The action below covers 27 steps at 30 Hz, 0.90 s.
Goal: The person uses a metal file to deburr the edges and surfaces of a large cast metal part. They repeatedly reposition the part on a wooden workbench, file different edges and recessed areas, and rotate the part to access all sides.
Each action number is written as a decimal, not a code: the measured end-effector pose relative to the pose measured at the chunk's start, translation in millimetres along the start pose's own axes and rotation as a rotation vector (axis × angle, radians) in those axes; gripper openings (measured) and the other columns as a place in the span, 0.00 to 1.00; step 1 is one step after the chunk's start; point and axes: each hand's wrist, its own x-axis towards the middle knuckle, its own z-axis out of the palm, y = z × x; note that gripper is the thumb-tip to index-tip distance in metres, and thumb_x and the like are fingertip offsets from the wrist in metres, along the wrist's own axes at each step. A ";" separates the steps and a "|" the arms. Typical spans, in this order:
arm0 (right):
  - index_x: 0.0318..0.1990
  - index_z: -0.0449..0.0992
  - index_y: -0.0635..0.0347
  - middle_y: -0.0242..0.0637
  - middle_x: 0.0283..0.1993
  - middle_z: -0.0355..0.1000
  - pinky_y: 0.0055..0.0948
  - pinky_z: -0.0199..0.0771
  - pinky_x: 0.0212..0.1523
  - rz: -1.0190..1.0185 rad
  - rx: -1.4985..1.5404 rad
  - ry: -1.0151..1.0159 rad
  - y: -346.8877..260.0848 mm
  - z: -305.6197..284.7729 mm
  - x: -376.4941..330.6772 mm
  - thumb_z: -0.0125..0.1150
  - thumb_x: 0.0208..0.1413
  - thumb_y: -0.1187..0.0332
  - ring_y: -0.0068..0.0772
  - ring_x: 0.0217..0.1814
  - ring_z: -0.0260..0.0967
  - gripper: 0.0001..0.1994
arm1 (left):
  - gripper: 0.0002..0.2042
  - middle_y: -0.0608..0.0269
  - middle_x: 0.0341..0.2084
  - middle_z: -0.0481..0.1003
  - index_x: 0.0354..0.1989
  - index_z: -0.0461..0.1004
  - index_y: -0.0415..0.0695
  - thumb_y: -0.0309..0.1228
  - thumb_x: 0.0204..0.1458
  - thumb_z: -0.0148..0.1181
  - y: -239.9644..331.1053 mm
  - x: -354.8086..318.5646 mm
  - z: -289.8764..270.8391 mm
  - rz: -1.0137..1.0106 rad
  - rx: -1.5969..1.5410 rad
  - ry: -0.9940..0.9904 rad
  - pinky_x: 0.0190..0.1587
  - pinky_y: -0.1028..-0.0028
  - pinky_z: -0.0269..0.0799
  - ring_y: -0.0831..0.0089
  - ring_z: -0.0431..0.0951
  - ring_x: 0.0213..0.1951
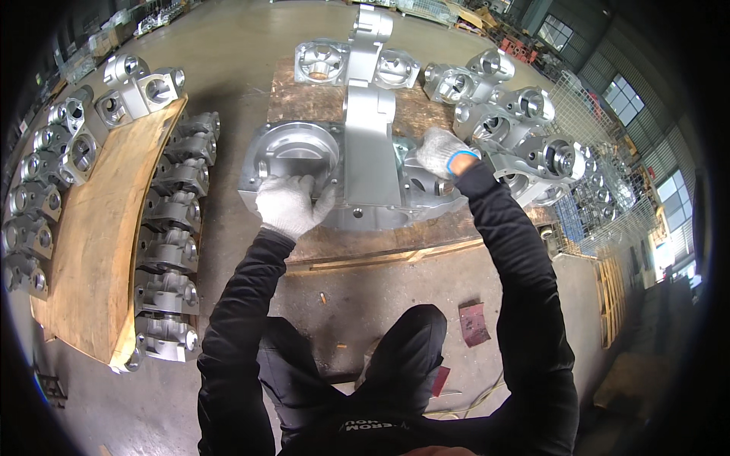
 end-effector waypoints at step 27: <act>0.58 0.82 0.53 0.55 0.43 0.82 0.46 0.80 0.50 -0.098 0.257 0.176 -73.6 4.5 -53.7 0.55 0.64 0.58 0.55 0.47 0.81 0.20 | 0.33 0.56 0.16 0.78 0.29 0.80 0.48 0.71 0.50 0.61 35.7 -22.4 -25.5 -0.085 0.028 -0.242 0.28 0.60 0.76 0.59 0.81 0.21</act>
